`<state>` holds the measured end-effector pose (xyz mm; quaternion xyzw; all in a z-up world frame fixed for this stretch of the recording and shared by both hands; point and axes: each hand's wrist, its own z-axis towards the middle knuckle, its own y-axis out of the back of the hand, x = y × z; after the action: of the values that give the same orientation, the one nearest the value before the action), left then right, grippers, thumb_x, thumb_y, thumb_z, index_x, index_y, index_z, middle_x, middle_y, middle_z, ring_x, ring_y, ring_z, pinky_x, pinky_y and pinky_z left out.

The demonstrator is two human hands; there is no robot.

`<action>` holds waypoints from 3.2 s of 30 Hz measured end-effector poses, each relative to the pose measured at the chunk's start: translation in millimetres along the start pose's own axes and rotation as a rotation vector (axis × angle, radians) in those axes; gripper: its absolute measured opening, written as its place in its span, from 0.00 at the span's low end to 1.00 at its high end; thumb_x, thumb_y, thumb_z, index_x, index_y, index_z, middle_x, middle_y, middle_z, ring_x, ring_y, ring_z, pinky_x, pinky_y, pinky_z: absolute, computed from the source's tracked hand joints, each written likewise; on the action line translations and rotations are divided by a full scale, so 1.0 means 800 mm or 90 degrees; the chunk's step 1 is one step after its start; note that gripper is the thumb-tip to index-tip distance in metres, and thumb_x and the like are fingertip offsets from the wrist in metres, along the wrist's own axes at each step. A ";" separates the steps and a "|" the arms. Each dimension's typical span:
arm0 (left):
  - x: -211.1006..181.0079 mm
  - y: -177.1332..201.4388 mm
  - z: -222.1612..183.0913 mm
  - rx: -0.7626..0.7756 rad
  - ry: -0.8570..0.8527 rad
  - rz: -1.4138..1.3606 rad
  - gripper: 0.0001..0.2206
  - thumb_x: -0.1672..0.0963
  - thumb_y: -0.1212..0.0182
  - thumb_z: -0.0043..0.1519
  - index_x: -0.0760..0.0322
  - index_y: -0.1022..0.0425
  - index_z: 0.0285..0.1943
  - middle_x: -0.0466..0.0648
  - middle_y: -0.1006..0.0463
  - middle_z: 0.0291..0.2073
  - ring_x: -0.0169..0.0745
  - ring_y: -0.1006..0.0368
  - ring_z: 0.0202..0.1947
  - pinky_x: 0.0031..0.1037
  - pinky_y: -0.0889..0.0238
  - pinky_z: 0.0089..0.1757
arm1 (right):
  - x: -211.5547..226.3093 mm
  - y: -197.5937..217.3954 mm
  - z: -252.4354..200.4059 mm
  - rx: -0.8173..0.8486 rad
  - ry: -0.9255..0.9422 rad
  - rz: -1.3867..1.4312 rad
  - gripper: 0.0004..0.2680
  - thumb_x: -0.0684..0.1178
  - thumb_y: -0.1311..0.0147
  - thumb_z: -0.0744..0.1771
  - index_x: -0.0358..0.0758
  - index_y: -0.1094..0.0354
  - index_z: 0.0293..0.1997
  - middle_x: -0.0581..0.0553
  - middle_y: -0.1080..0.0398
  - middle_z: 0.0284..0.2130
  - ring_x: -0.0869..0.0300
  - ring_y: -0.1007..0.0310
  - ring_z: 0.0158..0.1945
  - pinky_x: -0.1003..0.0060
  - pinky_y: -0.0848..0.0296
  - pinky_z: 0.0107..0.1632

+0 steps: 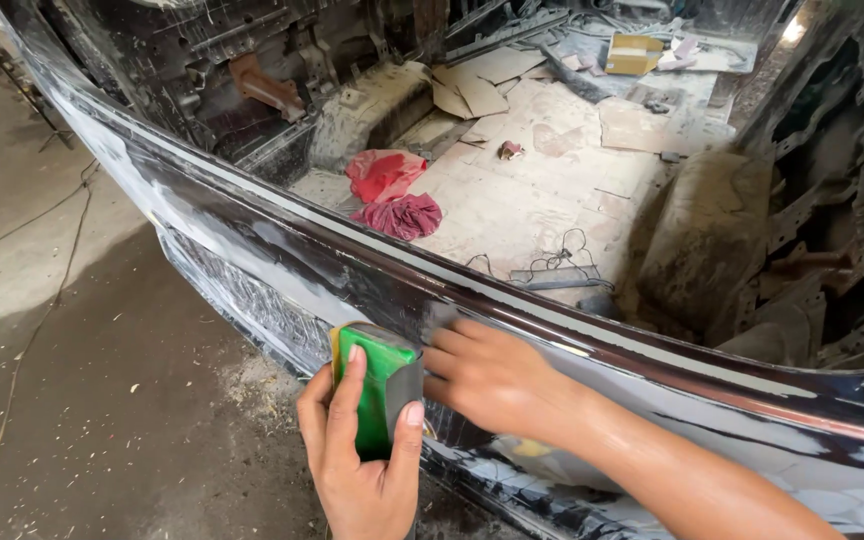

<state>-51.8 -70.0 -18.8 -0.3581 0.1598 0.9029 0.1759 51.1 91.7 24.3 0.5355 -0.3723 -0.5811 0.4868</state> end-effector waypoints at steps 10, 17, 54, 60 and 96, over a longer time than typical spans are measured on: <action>-0.011 -0.053 0.031 0.067 -0.076 0.167 0.27 0.52 0.27 0.56 0.61 0.26 0.65 0.62 0.30 0.55 0.61 0.29 0.52 0.43 0.33 0.48 | 0.006 0.079 -0.190 -0.246 -0.212 0.018 0.10 0.42 0.37 0.58 0.38 0.25 0.40 0.44 0.25 0.40 0.53 0.25 0.40 0.57 0.29 0.43; -0.022 -0.082 0.006 0.091 -0.124 0.142 0.27 0.51 0.29 0.57 0.62 0.26 0.65 0.64 0.31 0.56 0.62 0.29 0.53 0.43 0.32 0.47 | 0.002 0.066 -0.198 -0.290 -0.194 0.025 0.14 0.47 0.36 0.57 0.39 0.25 0.44 0.44 0.26 0.43 0.53 0.25 0.44 0.56 0.28 0.49; -0.047 -0.108 -0.017 0.033 -0.115 0.235 0.26 0.50 0.30 0.58 0.63 0.26 0.64 0.66 0.31 0.56 0.63 0.28 0.51 0.44 0.31 0.46 | -0.003 0.070 -0.193 -0.325 -0.151 0.064 0.14 0.47 0.36 0.57 0.39 0.26 0.44 0.44 0.27 0.44 0.52 0.24 0.47 0.55 0.29 0.52; -0.013 -0.095 0.025 0.053 -0.069 0.267 0.26 0.50 0.31 0.58 0.64 0.24 0.64 0.66 0.30 0.56 0.61 0.27 0.49 0.42 0.29 0.43 | -0.002 0.067 -0.198 -0.321 -0.163 0.061 0.13 0.46 0.37 0.57 0.40 0.26 0.44 0.45 0.26 0.45 0.52 0.24 0.48 0.56 0.29 0.53; 0.017 -0.069 0.048 0.064 -0.090 0.337 0.27 0.50 0.33 0.59 0.67 0.26 0.64 0.69 0.30 0.52 0.66 0.28 0.49 0.46 0.31 0.44 | -0.006 0.059 -0.198 -0.302 -0.169 0.060 0.15 0.46 0.36 0.56 0.39 0.25 0.45 0.44 0.26 0.45 0.55 0.25 0.45 0.58 0.29 0.51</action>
<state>-59.4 -2.4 -10.7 -0.2307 0.2802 0.9310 -0.0379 214.3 98.8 46.7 0.3078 -0.3110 -0.6936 0.5722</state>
